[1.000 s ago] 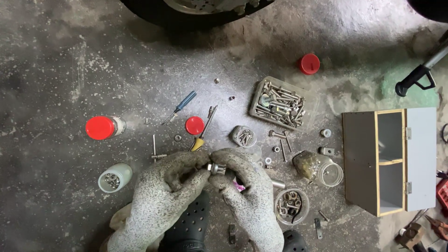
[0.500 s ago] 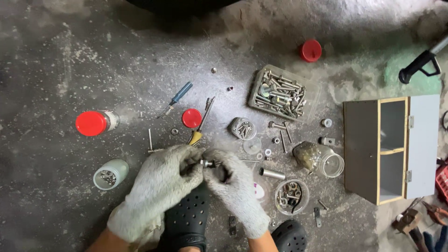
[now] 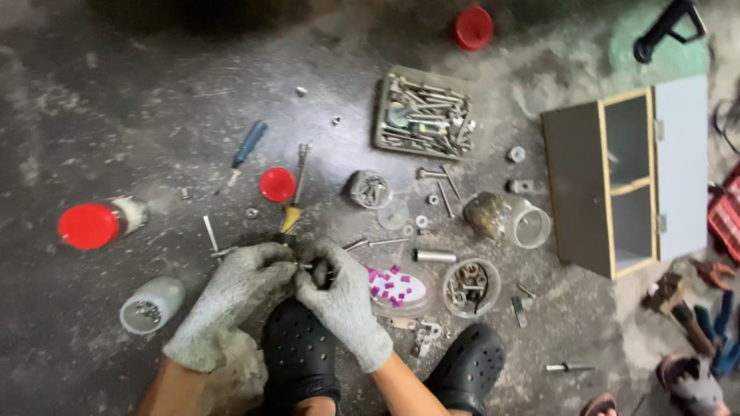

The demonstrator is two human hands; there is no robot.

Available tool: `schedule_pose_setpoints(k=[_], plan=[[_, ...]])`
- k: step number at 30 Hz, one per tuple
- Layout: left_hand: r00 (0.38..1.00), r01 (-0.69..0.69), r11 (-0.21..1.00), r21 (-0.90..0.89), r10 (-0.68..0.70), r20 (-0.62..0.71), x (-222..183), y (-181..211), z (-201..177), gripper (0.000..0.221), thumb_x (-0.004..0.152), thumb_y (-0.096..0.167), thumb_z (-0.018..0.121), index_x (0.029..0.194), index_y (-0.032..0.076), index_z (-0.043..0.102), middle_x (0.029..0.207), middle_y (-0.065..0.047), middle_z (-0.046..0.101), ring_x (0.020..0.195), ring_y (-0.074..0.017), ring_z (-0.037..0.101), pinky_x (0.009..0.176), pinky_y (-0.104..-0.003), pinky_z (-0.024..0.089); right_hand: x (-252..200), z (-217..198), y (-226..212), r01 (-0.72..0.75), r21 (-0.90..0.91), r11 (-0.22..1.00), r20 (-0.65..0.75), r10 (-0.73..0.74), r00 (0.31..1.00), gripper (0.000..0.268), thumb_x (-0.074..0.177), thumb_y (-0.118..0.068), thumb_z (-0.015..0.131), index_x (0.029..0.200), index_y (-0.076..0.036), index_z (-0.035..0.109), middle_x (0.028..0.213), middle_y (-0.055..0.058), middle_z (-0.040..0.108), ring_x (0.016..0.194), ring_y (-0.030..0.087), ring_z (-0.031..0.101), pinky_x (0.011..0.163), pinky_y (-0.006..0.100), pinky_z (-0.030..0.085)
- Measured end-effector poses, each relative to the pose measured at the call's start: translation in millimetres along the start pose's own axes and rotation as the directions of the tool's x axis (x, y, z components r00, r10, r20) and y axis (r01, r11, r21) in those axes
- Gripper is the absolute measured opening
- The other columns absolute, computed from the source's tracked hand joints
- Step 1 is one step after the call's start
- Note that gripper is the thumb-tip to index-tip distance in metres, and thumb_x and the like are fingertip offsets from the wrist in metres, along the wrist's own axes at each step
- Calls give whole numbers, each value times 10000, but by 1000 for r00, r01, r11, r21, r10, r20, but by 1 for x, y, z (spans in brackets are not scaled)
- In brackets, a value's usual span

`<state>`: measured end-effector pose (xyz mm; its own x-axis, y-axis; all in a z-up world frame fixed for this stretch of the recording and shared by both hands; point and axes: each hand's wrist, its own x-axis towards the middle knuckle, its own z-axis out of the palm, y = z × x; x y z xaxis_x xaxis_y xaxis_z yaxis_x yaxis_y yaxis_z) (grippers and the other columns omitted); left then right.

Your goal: The person sits on the workshop floor working on a motorcycle wheel, threading bolts into the wheel hub by hand and tightening them. They sort loose bolts, nuts and washers into jars and containers, pick up fasteners one at a time, and use a cordless electric screwdriver to drive a fastener while holding a plastic cup of hardware.

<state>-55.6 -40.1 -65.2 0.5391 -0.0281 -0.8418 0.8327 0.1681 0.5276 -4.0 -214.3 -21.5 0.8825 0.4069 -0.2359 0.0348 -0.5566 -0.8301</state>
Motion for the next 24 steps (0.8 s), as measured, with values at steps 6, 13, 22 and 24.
schedule_pose_setpoints(k=[6, 13, 22, 24], plan=[[989, -130, 952, 277, 144, -32, -9, 16, 4, 298, 850, 132, 685, 1124, 31, 747, 880, -53, 777, 766, -124, 685, 686, -293, 564, 2, -18, 0, -81, 123, 989, 89, 71, 994, 294, 791, -128, 737, 1082, -101, 713, 956, 129, 690, 896, 327, 681, 817, 400, 571], [999, 20, 1000, -3, -20, 37, 5, -3, 5, 370, 850, 155, 667, 1156, -34, 758, 889, -153, 715, 763, -214, 634, 677, -361, 515, -6, -21, 39, 363, 52, 930, 84, -366, 927, 458, 721, -150, 808, 1149, -62, 672, 1206, 165, 675, 1162, 369, 642, 999, 443, 513], [941, -101, 683, 723, 302, -155, -55, 91, 52, 344, 789, 322, 813, 1096, 173, 764, 892, -59, 757, 753, -211, 741, 725, -340, 590, -3, -25, 45, -515, 525, 677, 426, 315, 848, 350, 1068, -304, 606, 1141, 21, 715, 914, 60, 702, 777, 152, 559, 677, 301, 467], [930, -141, 640, 756, 346, -119, -56, 95, 53, 365, 783, 318, 810, 1118, 181, 758, 909, -49, 757, 752, -225, 734, 727, -351, 586, 1, -35, 31, -564, 540, 625, 438, 364, 822, 322, 1024, -266, 620, 1176, 6, 703, 883, 28, 684, 723, 136, 524, 632, 292, 432]])
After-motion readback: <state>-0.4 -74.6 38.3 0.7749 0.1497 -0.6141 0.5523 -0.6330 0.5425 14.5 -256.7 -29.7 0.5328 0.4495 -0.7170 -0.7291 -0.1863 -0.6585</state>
